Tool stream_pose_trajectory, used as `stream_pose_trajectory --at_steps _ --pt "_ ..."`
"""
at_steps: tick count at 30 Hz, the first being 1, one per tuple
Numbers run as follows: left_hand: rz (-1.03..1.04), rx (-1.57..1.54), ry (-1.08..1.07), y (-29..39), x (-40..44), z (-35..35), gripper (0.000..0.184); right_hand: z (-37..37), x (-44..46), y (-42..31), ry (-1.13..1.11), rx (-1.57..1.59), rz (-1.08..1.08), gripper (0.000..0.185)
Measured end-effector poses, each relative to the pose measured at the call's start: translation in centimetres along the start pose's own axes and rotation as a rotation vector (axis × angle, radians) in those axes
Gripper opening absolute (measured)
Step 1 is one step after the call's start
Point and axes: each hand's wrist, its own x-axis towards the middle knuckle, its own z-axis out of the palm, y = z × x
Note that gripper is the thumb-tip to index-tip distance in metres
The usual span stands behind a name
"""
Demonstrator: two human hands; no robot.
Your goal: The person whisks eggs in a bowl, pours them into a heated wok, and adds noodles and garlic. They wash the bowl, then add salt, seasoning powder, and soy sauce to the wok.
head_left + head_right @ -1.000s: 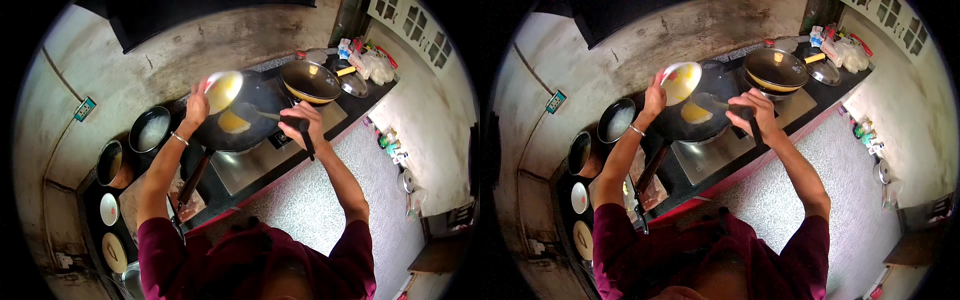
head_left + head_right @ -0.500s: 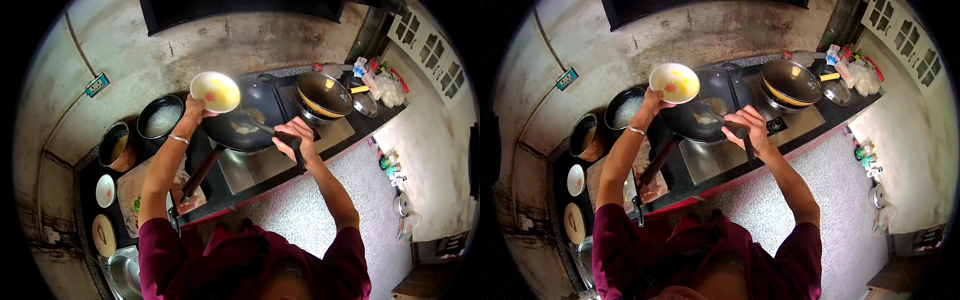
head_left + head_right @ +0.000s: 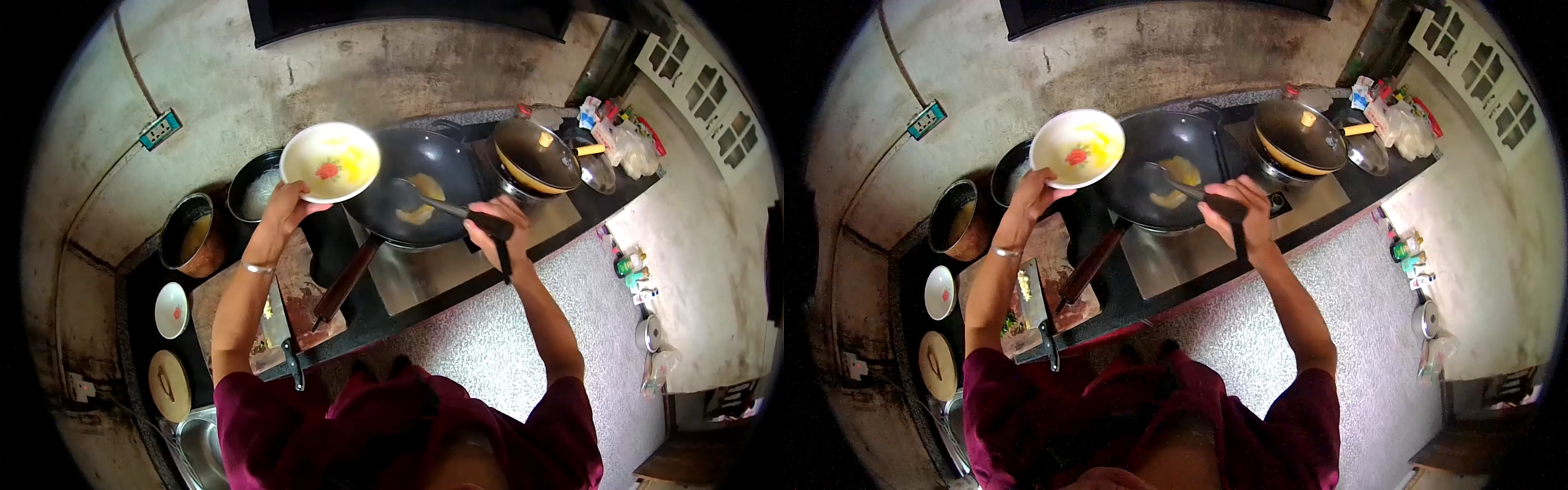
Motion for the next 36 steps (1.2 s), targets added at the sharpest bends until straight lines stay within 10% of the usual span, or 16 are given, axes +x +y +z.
stream_pose_trajectory --at_steps 22,32,36 --pt "-0.332 -0.062 0.207 -12.7 -9.0 -17.1 0.049 1.6 -0.7 -2.0 0.083 -0.006 0.289 0.019" --pt "-0.238 0.277 0.416 -14.3 -8.5 -19.3 0.035 1.7 -1.8 -1.4 0.16 0.253 0.594 0.015" --pt "-0.152 0.628 0.411 -13.8 -7.9 -20.2 0.027 3.5 -0.6 -2.1 0.109 0.133 0.412 0.016"
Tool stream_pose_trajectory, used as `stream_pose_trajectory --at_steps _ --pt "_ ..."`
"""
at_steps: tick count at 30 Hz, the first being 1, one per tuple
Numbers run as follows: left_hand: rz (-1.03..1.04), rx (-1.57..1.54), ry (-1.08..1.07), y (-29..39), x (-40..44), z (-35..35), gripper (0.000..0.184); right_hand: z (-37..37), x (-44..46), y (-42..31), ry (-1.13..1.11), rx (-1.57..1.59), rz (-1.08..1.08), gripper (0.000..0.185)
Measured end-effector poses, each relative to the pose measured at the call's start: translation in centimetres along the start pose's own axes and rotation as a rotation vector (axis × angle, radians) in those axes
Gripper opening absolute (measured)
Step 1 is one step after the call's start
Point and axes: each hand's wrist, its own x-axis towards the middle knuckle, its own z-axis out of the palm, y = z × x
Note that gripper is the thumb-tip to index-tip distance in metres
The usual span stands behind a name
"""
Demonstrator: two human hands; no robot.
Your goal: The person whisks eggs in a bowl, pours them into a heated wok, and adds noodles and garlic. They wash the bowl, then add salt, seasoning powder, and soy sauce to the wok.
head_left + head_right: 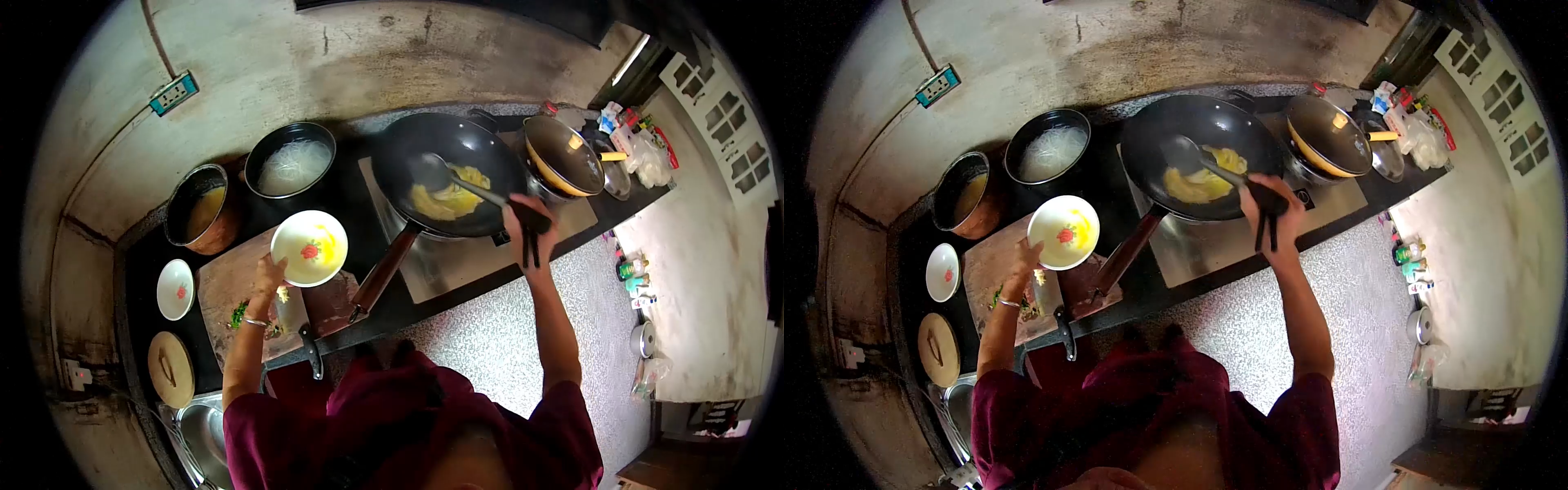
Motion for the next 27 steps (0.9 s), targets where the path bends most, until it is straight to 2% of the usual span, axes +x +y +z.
stream_pose_trajectory --at_steps 2,3,5,8,10,12,13,15,16,20,22,24,26,27 --pt "-0.004 -0.031 0.0 -0.6 0.0 -0.1 0.026 0.9 0.7 1.9 0.027 0.082 0.065 0.016" --pt "0.031 0.06 0.031 -1.1 0.3 -0.4 0.029 0.5 0.7 2.0 0.034 0.082 0.065 0.016" --pt "0.075 0.145 0.073 -0.5 0.5 -0.6 0.032 -1.2 0.6 2.5 0.051 -0.045 0.164 0.015" --pt "-0.114 0.167 0.089 2.4 -1.9 -0.6 0.045 -3.6 -0.1 0.1 -0.013 -0.1 0.041 0.015" --pt "-0.107 0.244 0.156 2.1 -1.1 -2.1 0.048 -1.9 0.1 0.7 0.004 -0.029 -0.023 0.016" --pt "0.263 0.481 0.328 0.3 0.9 -4.2 0.047 -1.1 0.5 2.0 0.021 0.037 -0.085 0.017" --pt "0.259 0.48 0.33 1.8 0.7 -3.9 0.047 -0.7 1.0 2.9 0.014 0.032 -0.001 0.017" --pt "0.41 0.404 0.407 5.4 1.3 -3.7 0.046 -0.6 1.1 4.6 0.028 0.027 0.103 0.014" --pt "0.477 0.348 0.397 6.2 2.2 -3.7 0.046 -1.5 1.2 2.8 0.003 -0.016 0.181 0.012" --pt "0.535 0.45 0.372 10.0 6.3 -3.3 0.047 -2.8 0.1 -1.3 -0.02 -0.188 -0.011 0.015" --pt "0.512 0.508 0.361 10.8 9.8 -3.4 0.052 -0.8 0.7 -1.5 -0.033 -0.074 -0.071 0.016" --pt "0.536 0.589 0.393 12.0 12.4 -3.3 0.059 1.5 0.8 -0.2 0.02 -0.062 0.07 0.016" --pt "0.564 0.634 0.321 11.5 16.0 -3.0 0.066 1.8 1.2 0.5 0.014 -0.12 0.141 0.018" --pt "0.541 0.699 0.291 10.6 17.5 -2.6 0.076 0.9 0.9 1.7 0.053 -0.007 0.248 0.018"
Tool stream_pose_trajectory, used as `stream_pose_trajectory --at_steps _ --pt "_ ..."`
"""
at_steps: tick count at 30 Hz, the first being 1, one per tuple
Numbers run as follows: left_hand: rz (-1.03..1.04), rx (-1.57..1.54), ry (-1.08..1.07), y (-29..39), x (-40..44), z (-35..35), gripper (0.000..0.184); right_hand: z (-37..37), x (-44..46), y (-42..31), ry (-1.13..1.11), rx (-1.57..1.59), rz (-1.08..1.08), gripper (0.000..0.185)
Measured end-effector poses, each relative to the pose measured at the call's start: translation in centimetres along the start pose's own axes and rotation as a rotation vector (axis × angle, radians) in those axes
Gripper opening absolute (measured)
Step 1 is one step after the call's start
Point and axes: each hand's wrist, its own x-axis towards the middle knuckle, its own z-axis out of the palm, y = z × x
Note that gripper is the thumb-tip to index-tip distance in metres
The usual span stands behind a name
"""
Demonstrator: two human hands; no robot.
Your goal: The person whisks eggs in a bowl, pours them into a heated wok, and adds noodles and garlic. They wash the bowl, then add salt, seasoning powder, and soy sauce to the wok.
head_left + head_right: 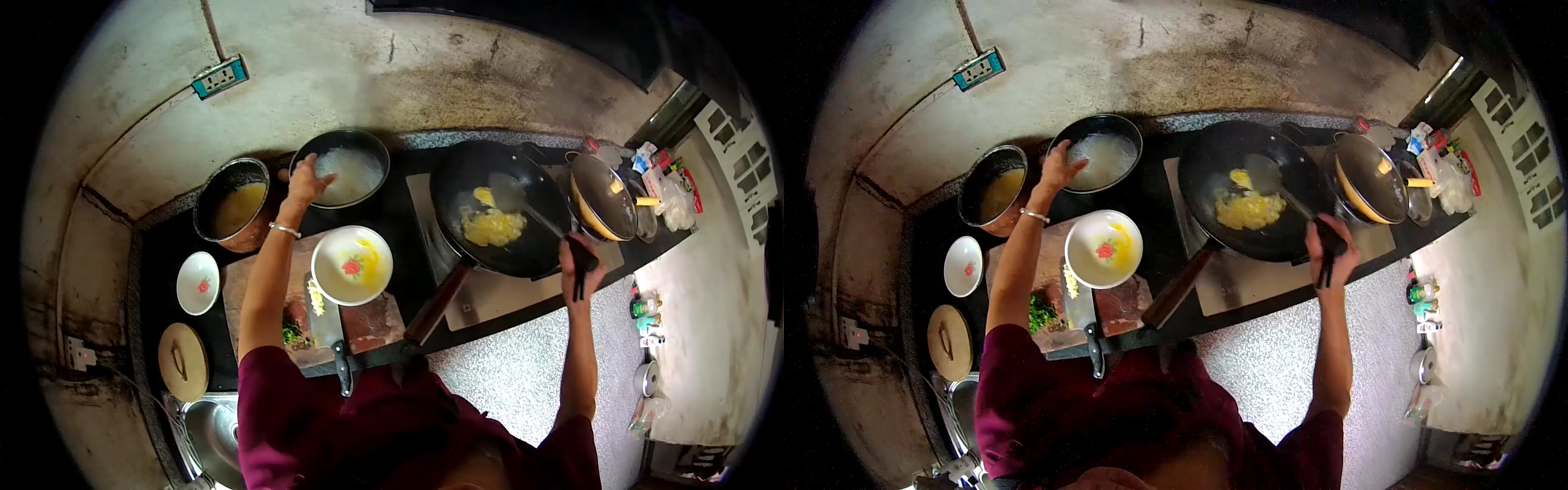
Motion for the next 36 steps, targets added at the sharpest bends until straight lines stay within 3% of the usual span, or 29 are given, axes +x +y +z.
stream_pose_trajectory --at_steps 1,3,4,7,11,12,13,18,19,21,23,26,29,30,32,33,35,36 --pt "-0.001 0.05 -0.047 0.0 0.7 0.6 0.086 -0.4 -0.1 0.1 0.024 0.112 0.105 0.019" --pt "-0.077 0.078 -0.291 0.5 1.3 1.3 0.111 -1.9 -1.0 -2.7 0.027 -0.306 -0.201 0.019" --pt "-0.167 0.085 -0.43 1.7 1.3 0.8 0.128 -2.0 -1.5 -4.0 0.004 -0.276 -0.197 0.019" --pt "-0.223 0.158 -0.497 2.0 1.9 3.4 0.134 -0.7 -2.1 -4.7 0.034 -0.167 -0.093 0.019" --pt "-0.221 0.073 -0.646 1.8 3.9 6.4 0.141 0.3 -0.4 -3.4 0.094 -0.253 -0.162 0.018" --pt "-0.22 0.164 -0.642 3.1 3.5 6.3 0.124 -0.2 -0.2 -3.5 0.094 -0.291 -0.11 0.017" --pt "-0.208 0.165 -0.643 3.3 3.9 6.4 0.124 -0.5 -0.2 -3.6 0.092 -0.331 -0.051 0.016" --pt "0.255 0.309 -0.795 2.1 3.9 7.0 0.049 -0.5 -0.9 -4.4 0.074 -0.25 -0.035 0.013" --pt "0.264 0.306 -0.804 1.9 3.5 6.9 0.049 0.0 -1.2 -4.7 0.084 -0.17 0.067 0.014" --pt "0.173 0.275 -0.844 1.3 3.4 6.9 0.038 0.9 -1.3 -3.1 0.107 -0.152 -0.072 0.015" --pt "0.279 0.325 -0.8 -5.1 5.4 16.1 0.03 2.2 -0.5 -2.9 0.084 -0.192 -0.06 0.016" --pt "0.454 0.456 -0.836 -0.7 4.5 9.5 0.028 1.9 0.6 -2.3 0.041 -0.251 -0.047 0.018" --pt "0.412 0.244 -0.621 -2.0 3.4 8.7 0.029 -0.5 -1.1 -3.4 0.126 -0.245 0.06 0.017" --pt "0.416 0.155 -0.541 -2.8 3.3 8.6 0.031 -1.3 -1.6 -4.5 0.083 -0.309 -0.003 0.017" --pt "0.596 -0.171 -0.496 -7.7 6.2 12.2 0.035 -0.6 -2.6 -5.4 0.077 -0.21 0.007 0.017" --pt "0.601 -0.172 -0.502 -8.4 7.6 12.7 0.035 0.0 -2.8 -5.2 0.072 -0.197 -0.02 0.017" --pt "0.081 -0.846 -0.888 -9.3 9.6 13.1 0.041 1.7 -1.9 -4.7 0.08 -0.16 0.019 0.019" --pt "-0.029 -0.96 -0.883 -8.0 9.2 11.1 0.038 2.1 -1.3 -3.9 0.095 -0.146 0.031 0.019"
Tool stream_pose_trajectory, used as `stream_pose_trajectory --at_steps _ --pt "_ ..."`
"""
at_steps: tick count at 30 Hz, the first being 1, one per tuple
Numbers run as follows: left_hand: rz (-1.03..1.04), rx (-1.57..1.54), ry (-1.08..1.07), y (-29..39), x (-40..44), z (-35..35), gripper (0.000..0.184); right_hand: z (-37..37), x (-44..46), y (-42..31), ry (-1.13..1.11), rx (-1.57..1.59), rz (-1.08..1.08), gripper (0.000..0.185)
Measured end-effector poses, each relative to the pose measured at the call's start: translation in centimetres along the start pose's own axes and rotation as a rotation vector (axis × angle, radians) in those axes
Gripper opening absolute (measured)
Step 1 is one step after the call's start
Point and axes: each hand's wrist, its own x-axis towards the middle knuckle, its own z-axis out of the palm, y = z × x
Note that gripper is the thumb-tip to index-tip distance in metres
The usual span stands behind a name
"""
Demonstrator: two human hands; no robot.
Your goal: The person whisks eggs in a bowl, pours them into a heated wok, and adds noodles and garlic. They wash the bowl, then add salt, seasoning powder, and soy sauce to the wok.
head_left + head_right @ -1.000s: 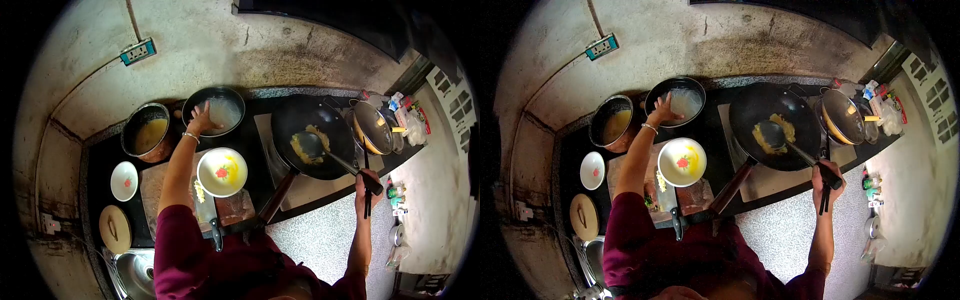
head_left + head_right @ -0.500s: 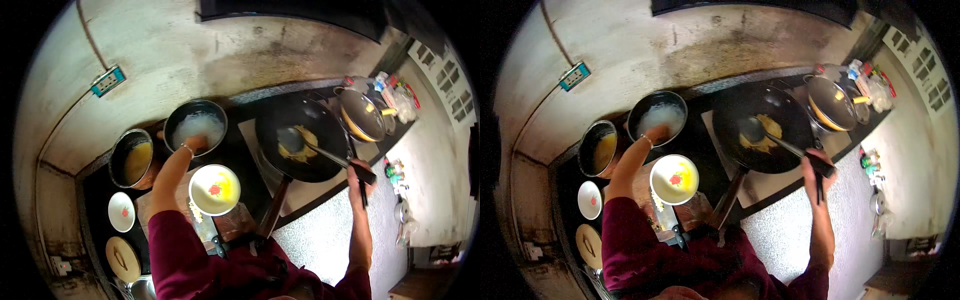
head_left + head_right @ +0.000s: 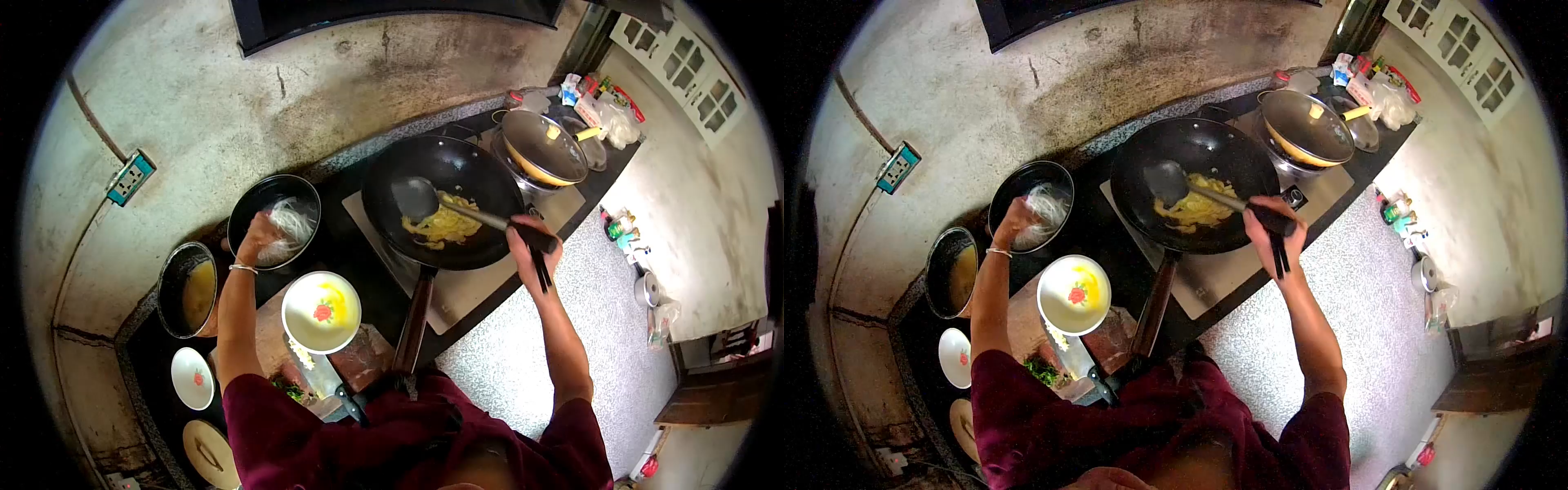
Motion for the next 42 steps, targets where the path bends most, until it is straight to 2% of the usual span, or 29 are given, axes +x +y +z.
stream_pose_trajectory --at_steps 1,3,4,5,6,7,9,10,12,13,14,15,16,17,19,21,22,23,25,27,28,32,35,38,41,42 --pt "0.019 -0.021 0.05 2.4 -1.3 1.0 0.036 0.5 0.3 0.8 0.013 0.014 0.016 0.018" --pt "0.078 -0.041 0.128 6.3 -3.8 2.8 0.036 -0.1 1.0 2.9 0.053 -0.135 -0.162 0.018" --pt "0.104 -0.072 0.15 7.9 -4.5 3.1 0.037 -0.8 0.7 2.1 0.068 -0.075 -0.05 0.017" --pt "0.098 -0.15 0.159 9.2 -5.0 3.2 0.039 -2.1 0.3 1.8 0.055 -0.204 -0.114 0.017" --pt "0.072 -0.287 0.164 10.2 -5.6 3.4 0.042 -2.9 -0.2 0.3 0.025 -0.184 -0.06 0.017" --pt "-0.083 -0.596 0.16 10.5 -5.3 2.4 0.044 -3.5 -1.1 -1.0 -0.003 -0.163 -0.003 0.018" --pt "0.036 -0.685 0.171 11.2 -4.9 1.8 0.045 -3.6 -2.3 -2.2 -0.091 -0.147 -0.152 0.016" --pt "0.182 -0.015 0.186 12.6 -5.5 1.8 0.037 -2.9 -2.4 -2.2 -0.098 -0.102 -0.199 0.016" --pt "0.36 0.342 0.287 15.1 -7.4 3.2 0.039 -0.6 -1.8 -0.9 -0.069 -0.061 -0.341 0.018" --pt "0.409 0.023 0.384 16.3 -8.3 4.7 0.047 -0.1 -1.3 -0.8 -0.114 -0.095 -0.232 0.018" --pt "0.351 -0.111 0.382 13.8 -5.5 0.8 0.053 0.6 -0.5 0.0 -0.096 -0.087 -0.288 0.018" --pt "0.357 0.158 0.579 16.7 -7.6 3.3 0.052 0.7 0.0 1.0 -0.073 -0.082 -0.345 0.018" --pt "0.346 0.3 0.552 17.3 -7.5 1.9 0.045 -0.5 -0.4 -0.1 -0.101 0.21 0.038 0.017" --pt "0.33 0.441 0.513 17.9 -7.0 0.7 0.039 -1.7 -0.2 -1.5 -0.056 -0.065 -0.079 0.016" --pt "0.34 0.372 0.51 20.5 -8.4 2.6 0.034 -5.0 0.2 -3.0 -0.157 -0.223 -0.284 0.016" --pt "0.36 0.296 0.51 22.3 -9.2 3.5 0.029 -6.2 0.2 -4.2 -0.239 -0.233 -0.427 0.018" --pt "0.36 0.268 0.506 22.6 -9.2 3.9 0.028 -7.1 -0.1 -4.7 -0.39 -0.161 -0.526 0.02" --pt "0.368 0.242 0.504 23.1 -9.1 4.4 0.027 -7.1 -0.4 -4.5 -0.43 -0.157 -0.577 0.023" --pt "0.349 0.207 0.488 22.8 -8.4 4.2 0.028 -6.2 -0.7 -4.3 -0.558 -0.169 -0.59 0.027" --pt "0.322 0.384 0.634 21.3 -6.7 2.1 0.03 -4.5 -0.8 -4.3 -0.505 -0.144 -0.734 0.032" --pt "0.334 0.397 0.634 22.3 -6.8 2.6 0.03 -2.7 0.1 -1.6 -0.524 -0.201 -0.79 0.033" --pt "0.318 0.423 0.706 24.5 -8.8 4.5 0.028 -2.9 1.5 1.5 -0.512 -0.211 -0.709 0.032" --pt "0.372 0.307 0.704 25.4 -9.3 4.1 0.027 -5.6 1.6 0.5 -0.484 -0.144 -0.775 0.033" --pt "0.274 0.514 0.905 26.8 -9.3 4.0 0.026 -7.7 1.4 -0.4 -0.619 -0.053 -0.802 0.035" --pt "0.31 0.658 1.0 28.7 -9.2 5.2 0.02 -5.7 1.6 0.2 -0.614 -0.053 -0.846 0.034" --pt "0.344 0.444 0.914 30.2 -10.2 6.8 0.019 -3.7 2.6 1.8 -0.633 -0.151 -0.816 0.035"
